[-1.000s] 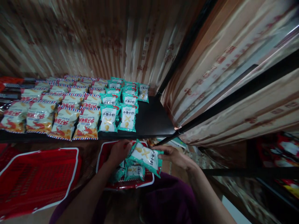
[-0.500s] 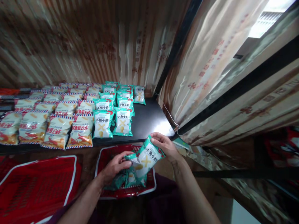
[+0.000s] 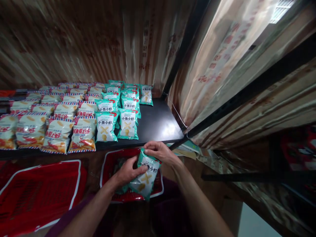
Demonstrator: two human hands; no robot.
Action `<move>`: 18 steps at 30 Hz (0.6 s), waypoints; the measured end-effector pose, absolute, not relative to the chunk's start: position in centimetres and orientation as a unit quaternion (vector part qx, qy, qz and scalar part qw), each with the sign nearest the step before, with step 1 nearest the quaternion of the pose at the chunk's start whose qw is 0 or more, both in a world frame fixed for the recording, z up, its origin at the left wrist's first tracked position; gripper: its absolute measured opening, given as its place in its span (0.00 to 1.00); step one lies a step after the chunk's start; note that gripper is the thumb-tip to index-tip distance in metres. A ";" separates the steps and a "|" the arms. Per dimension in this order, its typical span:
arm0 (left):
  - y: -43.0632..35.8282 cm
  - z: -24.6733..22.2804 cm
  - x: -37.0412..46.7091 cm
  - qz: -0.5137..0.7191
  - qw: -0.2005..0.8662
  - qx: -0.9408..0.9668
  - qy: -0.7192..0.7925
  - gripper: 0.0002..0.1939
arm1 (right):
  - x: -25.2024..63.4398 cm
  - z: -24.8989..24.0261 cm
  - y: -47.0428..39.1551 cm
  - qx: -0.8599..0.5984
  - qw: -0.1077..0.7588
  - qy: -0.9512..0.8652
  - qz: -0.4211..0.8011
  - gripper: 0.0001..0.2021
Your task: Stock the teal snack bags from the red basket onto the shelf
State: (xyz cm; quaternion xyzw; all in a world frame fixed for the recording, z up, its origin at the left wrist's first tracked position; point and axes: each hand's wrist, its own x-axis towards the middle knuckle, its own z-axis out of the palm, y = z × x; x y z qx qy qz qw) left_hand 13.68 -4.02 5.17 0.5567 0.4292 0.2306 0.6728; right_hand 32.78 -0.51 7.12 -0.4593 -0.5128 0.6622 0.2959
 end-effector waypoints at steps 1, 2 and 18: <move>-4.2 5.2 13.9 0.248 0.668 0.552 0.433 0.28 | 32.8 7.2 -0.7 -0.453 0.310 -0.509 0.663 0.20; -4.4 5.4 14.0 0.271 0.670 0.544 0.427 0.27 | 33.0 7.4 -0.9 -0.443 0.331 -0.501 0.666 0.22; -5.0 11.8 16.2 0.643 0.455 0.309 0.533 0.19 | 29.7 4.9 -3.7 -0.299 0.460 -0.348 0.760 0.35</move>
